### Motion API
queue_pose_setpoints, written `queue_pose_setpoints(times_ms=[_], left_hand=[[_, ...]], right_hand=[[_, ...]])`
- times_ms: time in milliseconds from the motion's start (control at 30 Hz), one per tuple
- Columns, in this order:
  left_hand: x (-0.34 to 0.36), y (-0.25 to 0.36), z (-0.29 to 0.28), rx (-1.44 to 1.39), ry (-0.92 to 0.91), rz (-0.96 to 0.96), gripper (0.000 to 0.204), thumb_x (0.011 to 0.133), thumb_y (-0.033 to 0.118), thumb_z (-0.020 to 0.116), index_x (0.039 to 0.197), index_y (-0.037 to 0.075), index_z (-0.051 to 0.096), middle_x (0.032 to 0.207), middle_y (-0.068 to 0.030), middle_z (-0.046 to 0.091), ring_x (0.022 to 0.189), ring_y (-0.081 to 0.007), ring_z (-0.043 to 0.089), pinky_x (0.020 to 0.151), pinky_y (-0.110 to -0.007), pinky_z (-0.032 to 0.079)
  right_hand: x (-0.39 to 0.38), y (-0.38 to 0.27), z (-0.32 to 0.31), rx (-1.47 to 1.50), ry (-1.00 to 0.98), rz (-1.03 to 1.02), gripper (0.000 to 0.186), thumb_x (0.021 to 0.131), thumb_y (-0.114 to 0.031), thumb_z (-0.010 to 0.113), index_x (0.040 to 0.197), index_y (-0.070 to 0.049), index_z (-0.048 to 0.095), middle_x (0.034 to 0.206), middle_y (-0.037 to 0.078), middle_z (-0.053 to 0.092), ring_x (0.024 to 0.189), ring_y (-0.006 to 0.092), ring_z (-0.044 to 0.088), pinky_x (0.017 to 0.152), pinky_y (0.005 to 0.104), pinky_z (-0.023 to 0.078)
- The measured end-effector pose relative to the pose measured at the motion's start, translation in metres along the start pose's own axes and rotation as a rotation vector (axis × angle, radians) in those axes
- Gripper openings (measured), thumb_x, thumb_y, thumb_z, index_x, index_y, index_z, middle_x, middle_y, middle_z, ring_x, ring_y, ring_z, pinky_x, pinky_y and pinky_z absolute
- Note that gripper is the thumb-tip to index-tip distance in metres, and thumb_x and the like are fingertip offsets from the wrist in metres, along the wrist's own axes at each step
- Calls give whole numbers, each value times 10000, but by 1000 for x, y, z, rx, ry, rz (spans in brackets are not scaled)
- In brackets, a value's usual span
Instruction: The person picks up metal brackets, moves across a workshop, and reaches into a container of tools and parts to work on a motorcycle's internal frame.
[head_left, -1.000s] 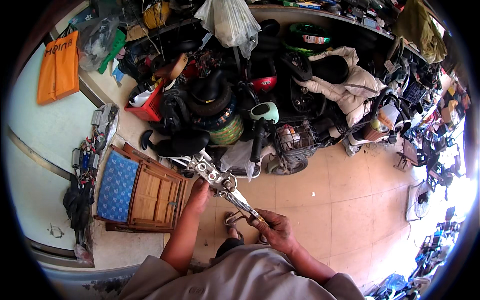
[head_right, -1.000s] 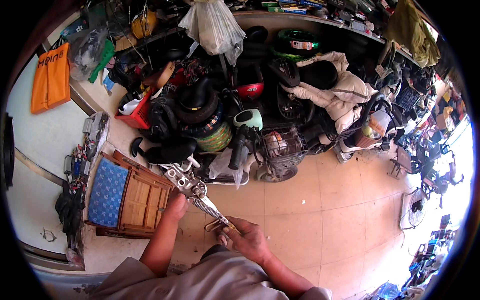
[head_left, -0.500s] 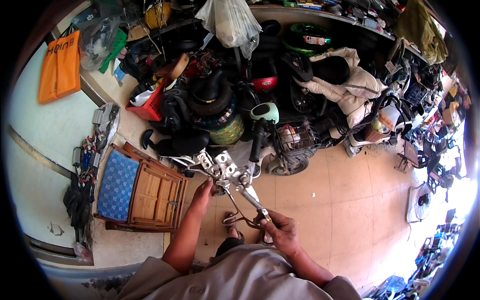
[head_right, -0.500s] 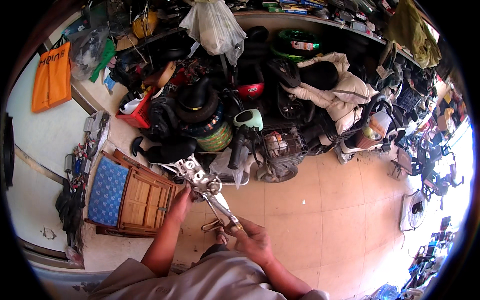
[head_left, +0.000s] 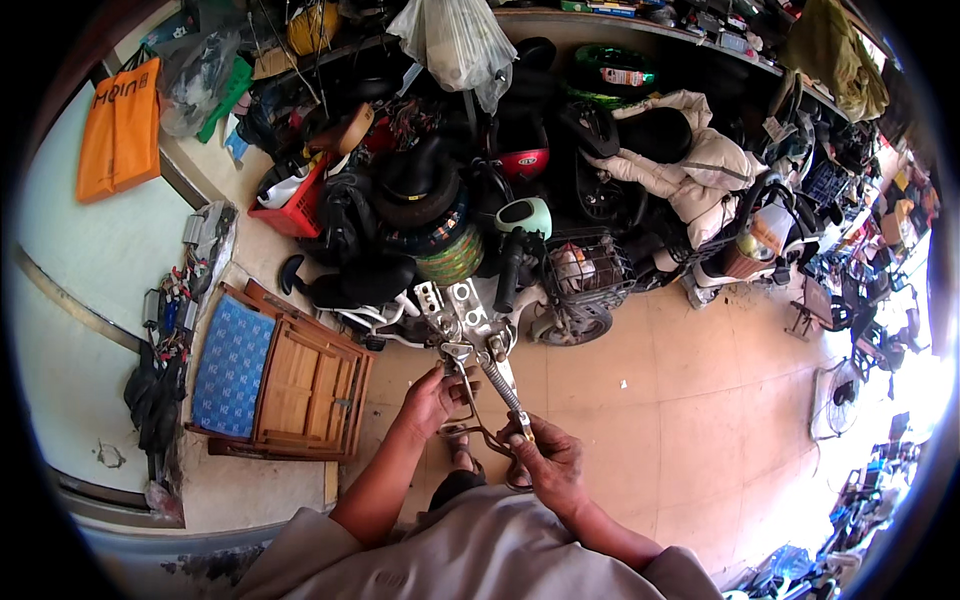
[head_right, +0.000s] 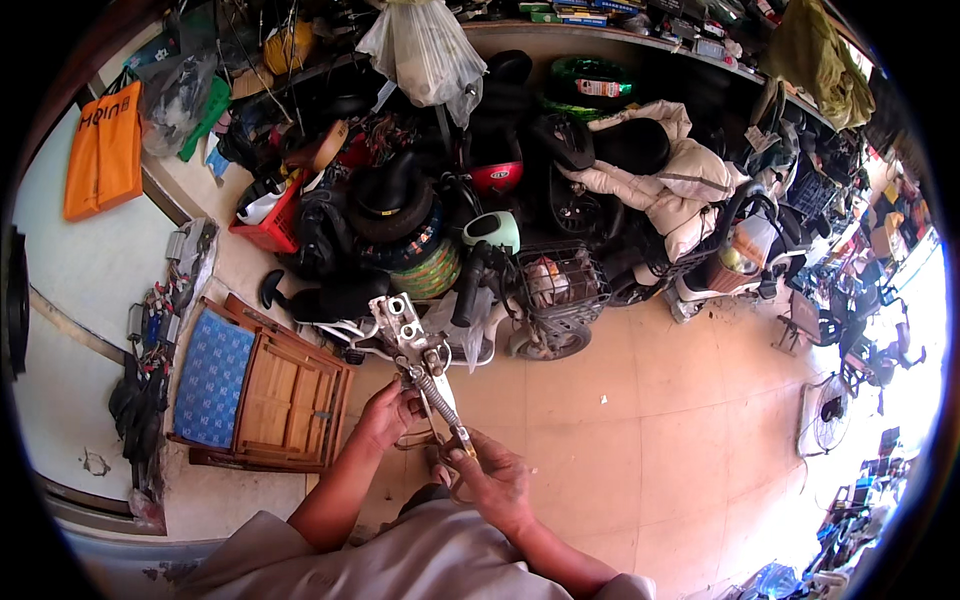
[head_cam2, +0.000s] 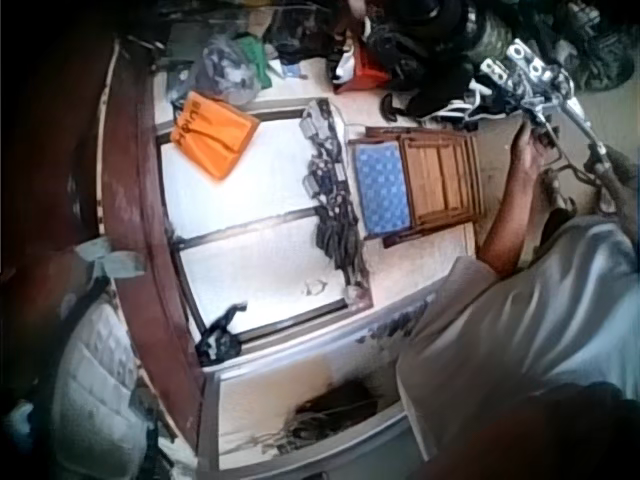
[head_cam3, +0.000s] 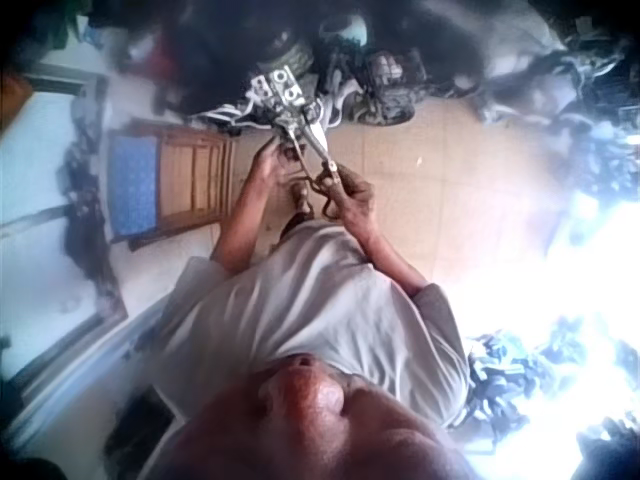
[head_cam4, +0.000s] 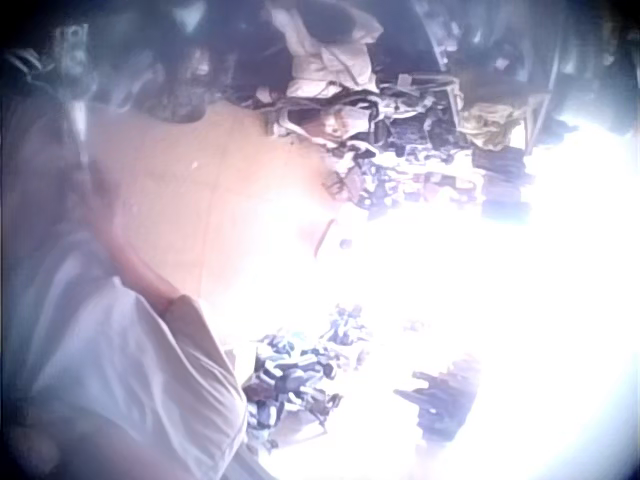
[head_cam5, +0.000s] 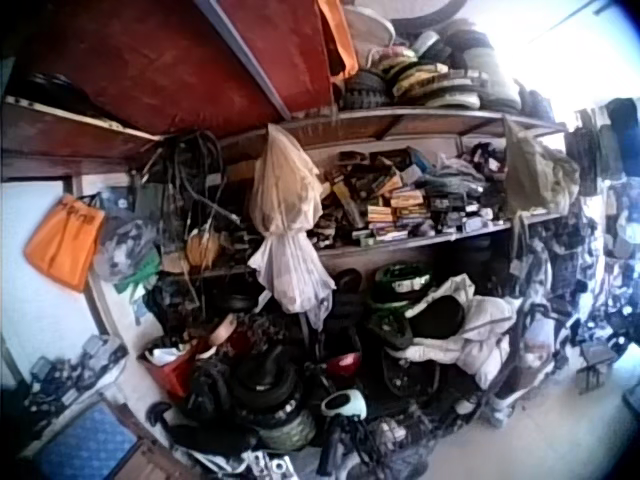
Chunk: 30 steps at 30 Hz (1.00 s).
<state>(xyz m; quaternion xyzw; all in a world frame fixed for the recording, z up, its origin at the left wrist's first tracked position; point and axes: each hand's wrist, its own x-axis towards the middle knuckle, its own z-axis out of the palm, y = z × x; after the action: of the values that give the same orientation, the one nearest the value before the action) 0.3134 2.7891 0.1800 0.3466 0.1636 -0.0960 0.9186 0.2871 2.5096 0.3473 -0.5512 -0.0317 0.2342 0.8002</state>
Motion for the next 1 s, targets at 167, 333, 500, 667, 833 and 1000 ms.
queue_pose_setpoints(times_ms=[167,333,500,667,833,1000], left_hand=[[0,-12,-7,20,-13,-71,578,1094,496,545,1473,60,564,1384,-152,701,1212,-331,696,1008,-470,530],[-1,-23,2,7,-2,-88,535,1111,492,514,1439,77,590,1320,-133,737,1145,-300,723,940,-442,552],[-7,-29,-6,-11,-29,-115,550,1114,502,503,1426,58,593,1315,-155,733,1148,-322,719,978,-457,549],[-18,-21,-5,-154,-46,-101,612,1105,537,496,1435,29,581,1332,-189,715,1208,-381,684,1081,-508,506],[-47,12,23,-165,-97,-25,642,1096,538,521,1442,0,577,1336,-198,708,1236,-376,676,1102,-512,496],[-58,20,47,3,-72,28,673,1083,530,548,1461,-26,557,1381,-218,682,1293,-345,643,1149,-474,455]], right_hand=[[-9,-5,8,-58,1,126,280,1066,-45,639,1332,35,673,1015,27,727,860,80,657,769,237,538],[-14,6,8,-105,27,11,229,1060,-116,681,1247,13,707,1004,16,750,885,74,680,757,235,549],[-19,6,5,-102,27,68,239,1061,-133,685,1252,7,712,1025,20,755,905,76,674,786,240,551],[-27,18,-24,45,43,86,296,1073,-103,649,1341,18,678,1134,38,749,973,74,638,861,249,537],[-21,32,-71,-12,106,-50,292,1110,-93,578,1368,39,615,1117,121,759,989,166,718,890,315,587],[-10,53,-104,40,183,-92,346,1107,-208,612,1334,54,626,1059,127,761,986,212,745,908,355,613]])
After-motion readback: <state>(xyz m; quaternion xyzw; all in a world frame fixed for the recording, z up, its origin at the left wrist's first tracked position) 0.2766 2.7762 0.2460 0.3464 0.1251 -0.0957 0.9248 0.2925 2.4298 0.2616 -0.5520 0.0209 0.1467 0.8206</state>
